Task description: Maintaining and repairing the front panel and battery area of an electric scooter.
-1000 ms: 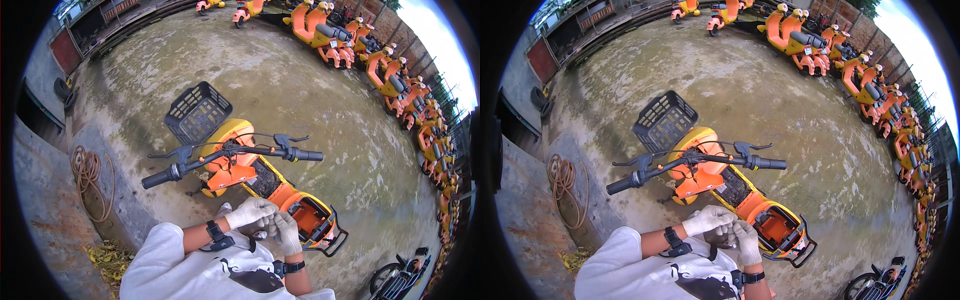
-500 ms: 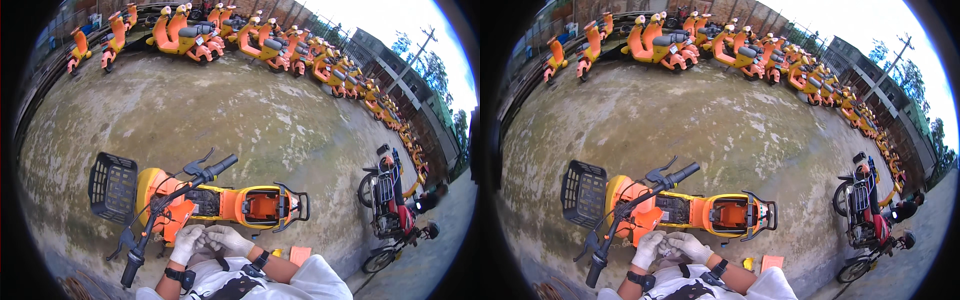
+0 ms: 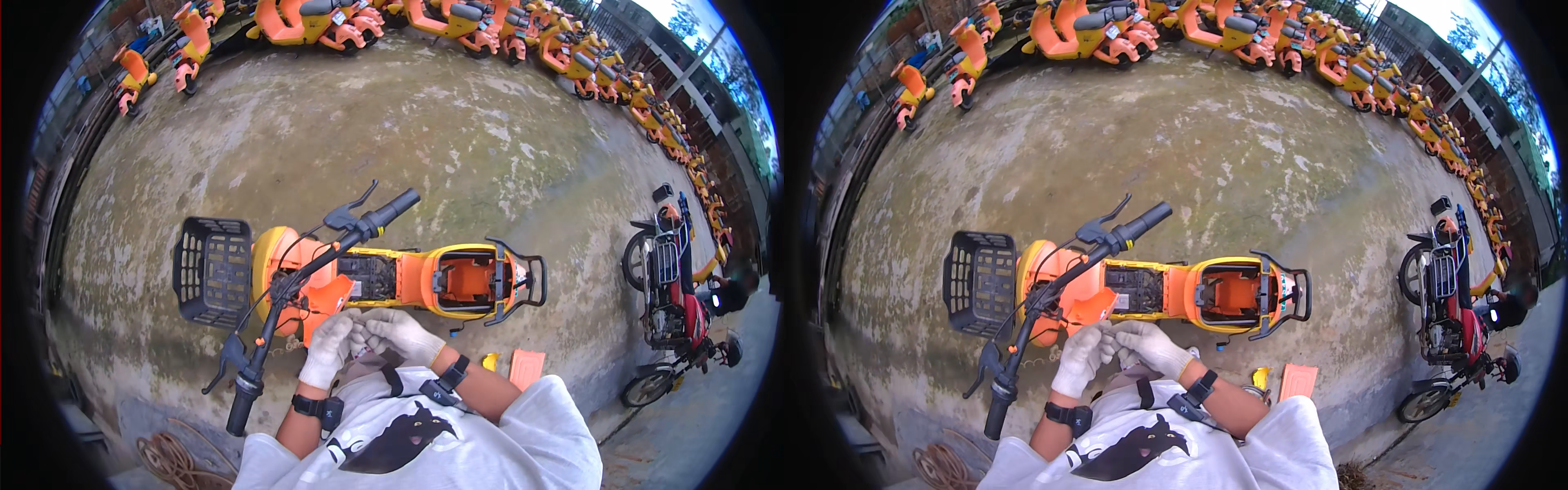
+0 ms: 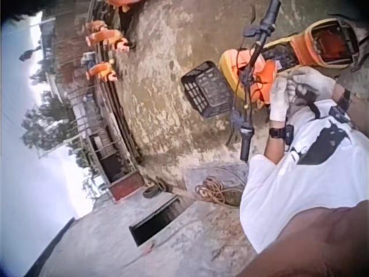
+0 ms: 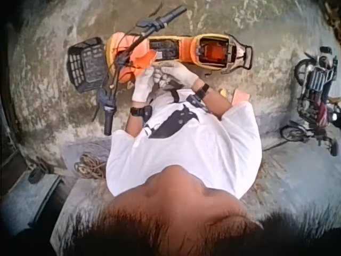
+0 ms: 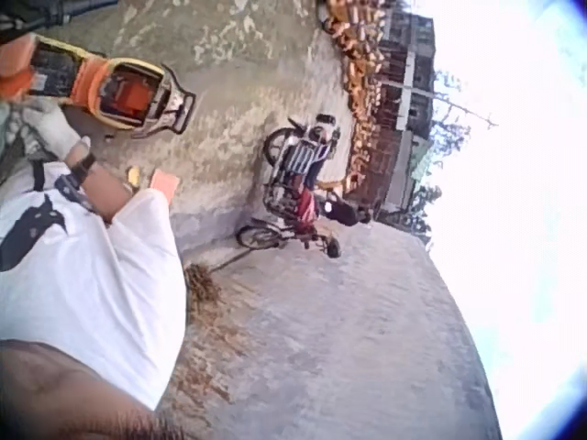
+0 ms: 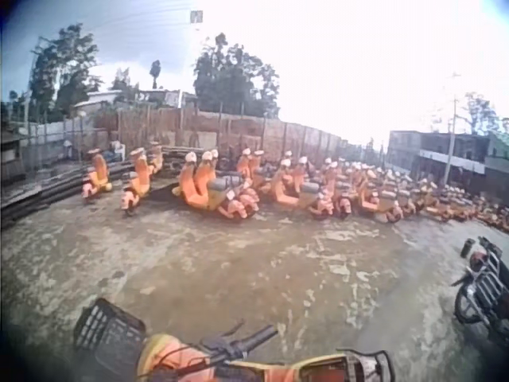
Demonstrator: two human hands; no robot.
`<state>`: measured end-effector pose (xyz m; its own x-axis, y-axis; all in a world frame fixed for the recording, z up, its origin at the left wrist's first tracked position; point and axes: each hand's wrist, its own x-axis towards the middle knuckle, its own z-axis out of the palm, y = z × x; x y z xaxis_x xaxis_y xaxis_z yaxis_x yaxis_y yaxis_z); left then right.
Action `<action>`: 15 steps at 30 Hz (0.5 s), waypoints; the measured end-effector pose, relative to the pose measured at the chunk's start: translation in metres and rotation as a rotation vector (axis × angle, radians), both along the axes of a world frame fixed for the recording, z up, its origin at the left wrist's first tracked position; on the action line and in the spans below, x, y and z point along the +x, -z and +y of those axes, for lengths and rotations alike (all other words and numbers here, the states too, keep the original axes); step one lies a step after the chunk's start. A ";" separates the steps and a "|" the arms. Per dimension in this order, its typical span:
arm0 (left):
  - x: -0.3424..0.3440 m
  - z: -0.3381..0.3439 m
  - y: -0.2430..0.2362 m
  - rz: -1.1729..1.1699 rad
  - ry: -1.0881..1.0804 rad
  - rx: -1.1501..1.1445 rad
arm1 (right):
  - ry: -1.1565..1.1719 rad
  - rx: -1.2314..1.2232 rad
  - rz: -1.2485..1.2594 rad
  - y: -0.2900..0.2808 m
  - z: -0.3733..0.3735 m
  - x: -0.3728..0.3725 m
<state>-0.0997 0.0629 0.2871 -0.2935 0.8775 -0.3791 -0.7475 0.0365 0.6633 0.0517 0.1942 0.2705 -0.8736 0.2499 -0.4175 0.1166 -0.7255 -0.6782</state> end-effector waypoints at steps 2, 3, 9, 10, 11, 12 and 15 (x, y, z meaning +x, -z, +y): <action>-0.006 0.002 0.000 -0.176 0.044 0.077 | 0.040 -0.094 0.037 0.000 0.005 -0.003; -0.009 0.002 0.003 -0.197 0.043 0.042 | 0.021 0.012 -0.054 -0.021 0.009 -0.006; -0.012 -0.005 0.001 -0.238 0.030 0.045 | 0.053 -0.127 -0.075 -0.006 0.002 -0.006; -0.013 -0.006 0.001 -0.236 0.032 0.047 | 0.049 -0.147 -0.046 -0.003 0.001 -0.006; -0.013 -0.007 0.001 -0.234 0.035 0.051 | 0.046 -0.166 -0.016 -0.002 0.000 -0.005; -0.013 -0.008 0.003 -0.242 0.034 0.061 | 0.060 -0.177 -0.033 -0.005 -0.001 -0.006; -0.013 -0.012 0.003 -0.220 0.026 -0.003 | 0.108 -0.246 -0.009 -0.005 -0.003 -0.005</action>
<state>-0.1123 0.0512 0.2842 -0.1811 0.8825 -0.4341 -0.8727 0.0592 0.4846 0.0469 0.1909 0.2755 -0.8432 0.2316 -0.4852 0.0348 -0.8770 -0.4793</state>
